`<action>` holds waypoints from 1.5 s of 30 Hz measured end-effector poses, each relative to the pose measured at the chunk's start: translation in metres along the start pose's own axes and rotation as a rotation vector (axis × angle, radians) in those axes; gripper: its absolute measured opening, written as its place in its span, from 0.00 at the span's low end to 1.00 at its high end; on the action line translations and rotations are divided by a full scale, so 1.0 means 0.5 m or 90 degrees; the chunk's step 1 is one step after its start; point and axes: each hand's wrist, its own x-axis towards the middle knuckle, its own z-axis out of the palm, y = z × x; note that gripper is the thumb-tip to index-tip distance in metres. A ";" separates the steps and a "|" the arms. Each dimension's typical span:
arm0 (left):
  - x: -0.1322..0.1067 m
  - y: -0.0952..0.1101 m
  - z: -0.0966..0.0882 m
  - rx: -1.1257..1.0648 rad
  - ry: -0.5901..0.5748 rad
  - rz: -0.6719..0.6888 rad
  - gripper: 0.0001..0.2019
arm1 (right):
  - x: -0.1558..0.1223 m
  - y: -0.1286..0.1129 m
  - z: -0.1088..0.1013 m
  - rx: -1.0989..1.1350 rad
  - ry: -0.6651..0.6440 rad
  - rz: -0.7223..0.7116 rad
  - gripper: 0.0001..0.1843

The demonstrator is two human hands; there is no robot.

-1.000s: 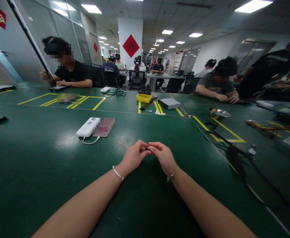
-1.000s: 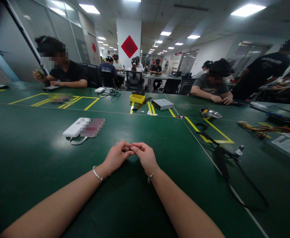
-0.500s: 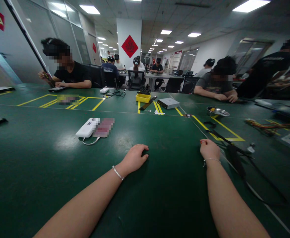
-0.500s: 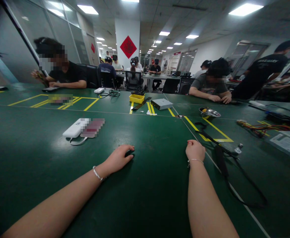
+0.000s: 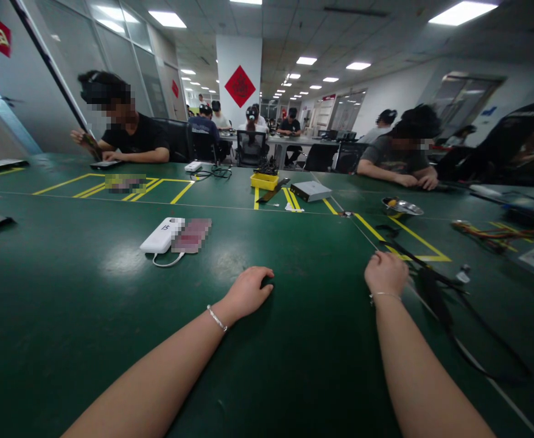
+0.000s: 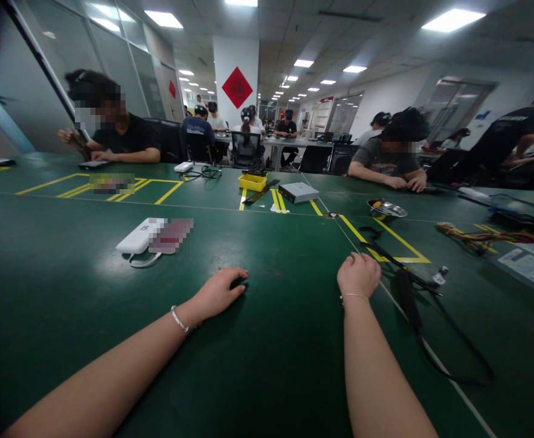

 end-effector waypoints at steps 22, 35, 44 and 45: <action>-0.002 -0.006 0.003 0.120 -0.064 0.048 0.20 | -0.073 -0.163 -0.022 -0.016 -0.119 -0.218 0.23; -0.004 -0.015 0.003 0.135 -0.073 0.068 0.21 | -0.006 0.030 -0.022 -0.133 -0.143 0.213 0.25; -0.003 -0.014 0.003 0.152 -0.079 0.079 0.22 | 0.001 0.027 -0.030 -0.147 -0.191 0.183 0.21; -0.003 -0.014 0.003 0.156 -0.081 0.081 0.22 | 0.001 0.025 -0.031 -0.152 -0.197 0.188 0.21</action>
